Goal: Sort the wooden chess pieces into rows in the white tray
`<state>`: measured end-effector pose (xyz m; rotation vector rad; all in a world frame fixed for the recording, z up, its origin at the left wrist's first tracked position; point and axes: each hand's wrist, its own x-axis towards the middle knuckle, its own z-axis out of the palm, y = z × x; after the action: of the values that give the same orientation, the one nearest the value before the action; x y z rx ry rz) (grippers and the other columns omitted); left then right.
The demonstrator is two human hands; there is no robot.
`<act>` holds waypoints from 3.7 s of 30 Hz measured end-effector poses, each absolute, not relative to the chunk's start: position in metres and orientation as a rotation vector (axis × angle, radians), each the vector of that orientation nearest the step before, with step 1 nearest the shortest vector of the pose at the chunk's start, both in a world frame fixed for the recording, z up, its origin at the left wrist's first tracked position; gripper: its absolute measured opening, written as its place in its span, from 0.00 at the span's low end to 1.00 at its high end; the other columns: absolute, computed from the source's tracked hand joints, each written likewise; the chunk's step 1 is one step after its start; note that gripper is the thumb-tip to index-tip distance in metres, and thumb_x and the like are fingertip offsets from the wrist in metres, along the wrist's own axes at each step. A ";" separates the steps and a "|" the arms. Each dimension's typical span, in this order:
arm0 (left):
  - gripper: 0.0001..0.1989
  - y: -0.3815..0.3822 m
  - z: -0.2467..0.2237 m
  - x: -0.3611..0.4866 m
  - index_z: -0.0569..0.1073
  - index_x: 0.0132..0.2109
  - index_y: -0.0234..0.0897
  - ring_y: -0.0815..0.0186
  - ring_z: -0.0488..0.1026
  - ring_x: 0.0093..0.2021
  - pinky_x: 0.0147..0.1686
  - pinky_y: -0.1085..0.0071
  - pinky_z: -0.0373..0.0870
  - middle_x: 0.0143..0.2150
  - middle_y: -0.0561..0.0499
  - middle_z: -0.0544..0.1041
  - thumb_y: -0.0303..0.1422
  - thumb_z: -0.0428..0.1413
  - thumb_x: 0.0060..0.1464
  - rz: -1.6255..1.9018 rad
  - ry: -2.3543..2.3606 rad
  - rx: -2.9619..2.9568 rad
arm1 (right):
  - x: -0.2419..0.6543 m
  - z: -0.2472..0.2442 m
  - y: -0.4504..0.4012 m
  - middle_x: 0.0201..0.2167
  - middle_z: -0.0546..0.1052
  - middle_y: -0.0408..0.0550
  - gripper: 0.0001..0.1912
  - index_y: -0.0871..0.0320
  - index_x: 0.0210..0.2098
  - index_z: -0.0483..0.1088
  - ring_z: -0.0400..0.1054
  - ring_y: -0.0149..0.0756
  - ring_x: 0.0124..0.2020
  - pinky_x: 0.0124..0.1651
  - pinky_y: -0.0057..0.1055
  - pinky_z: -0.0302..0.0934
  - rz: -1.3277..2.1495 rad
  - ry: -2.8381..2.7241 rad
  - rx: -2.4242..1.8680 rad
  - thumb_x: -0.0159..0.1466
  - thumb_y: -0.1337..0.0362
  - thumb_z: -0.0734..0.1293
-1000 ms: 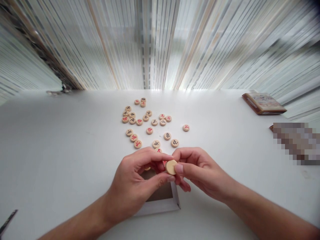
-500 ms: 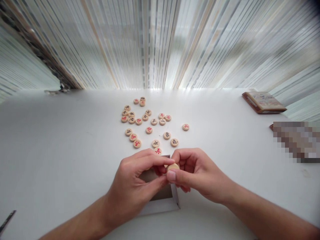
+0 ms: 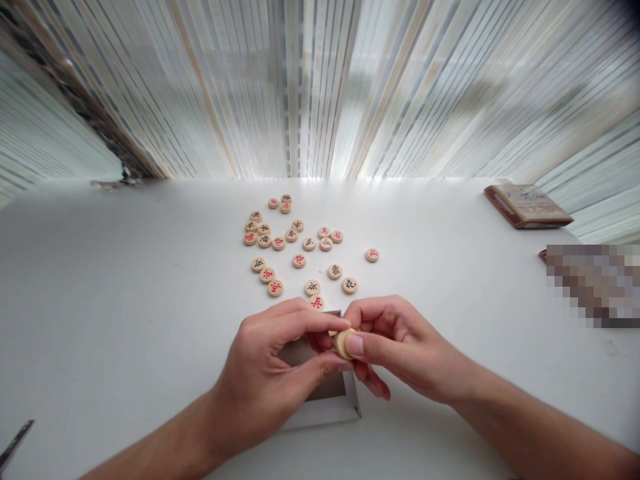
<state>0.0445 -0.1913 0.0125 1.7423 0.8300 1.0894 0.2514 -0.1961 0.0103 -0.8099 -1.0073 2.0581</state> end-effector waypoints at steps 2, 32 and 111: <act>0.13 -0.191 0.013 0.045 0.86 0.48 0.41 0.67 0.80 0.34 0.37 0.73 0.77 0.35 0.51 0.83 0.24 0.69 0.57 1.090 0.836 1.737 | 0.252 0.010 -0.196 0.23 0.77 0.42 0.13 0.63 0.31 0.74 0.69 0.23 0.18 0.21 0.17 0.65 2.067 -0.996 -0.799 0.63 0.64 0.80; 0.11 -0.191 0.011 0.049 0.81 0.52 0.36 0.64 0.85 0.41 0.44 0.74 0.83 0.40 0.47 0.85 0.31 0.65 0.64 0.983 0.875 1.233 | 0.250 0.003 -0.198 0.39 0.84 0.53 0.16 0.59 0.52 0.78 0.80 0.35 0.35 0.40 0.30 0.77 0.611 -1.845 -0.802 0.66 0.75 0.73; 0.10 -0.136 0.012 0.004 0.83 0.45 0.35 0.61 0.83 0.41 0.44 0.67 0.79 0.39 0.46 0.86 0.36 0.62 0.63 1.275 1.300 1.579 | 0.275 -0.025 -0.158 0.20 0.69 0.41 0.15 0.58 0.26 0.73 0.57 0.30 0.22 0.25 0.30 0.50 0.706 -1.582 -1.314 0.68 0.58 0.69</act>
<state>0.0037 -0.1362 0.0123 1.5785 1.3004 1.2753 0.2747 -0.1579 -0.0253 -1.3142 -1.5822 0.7056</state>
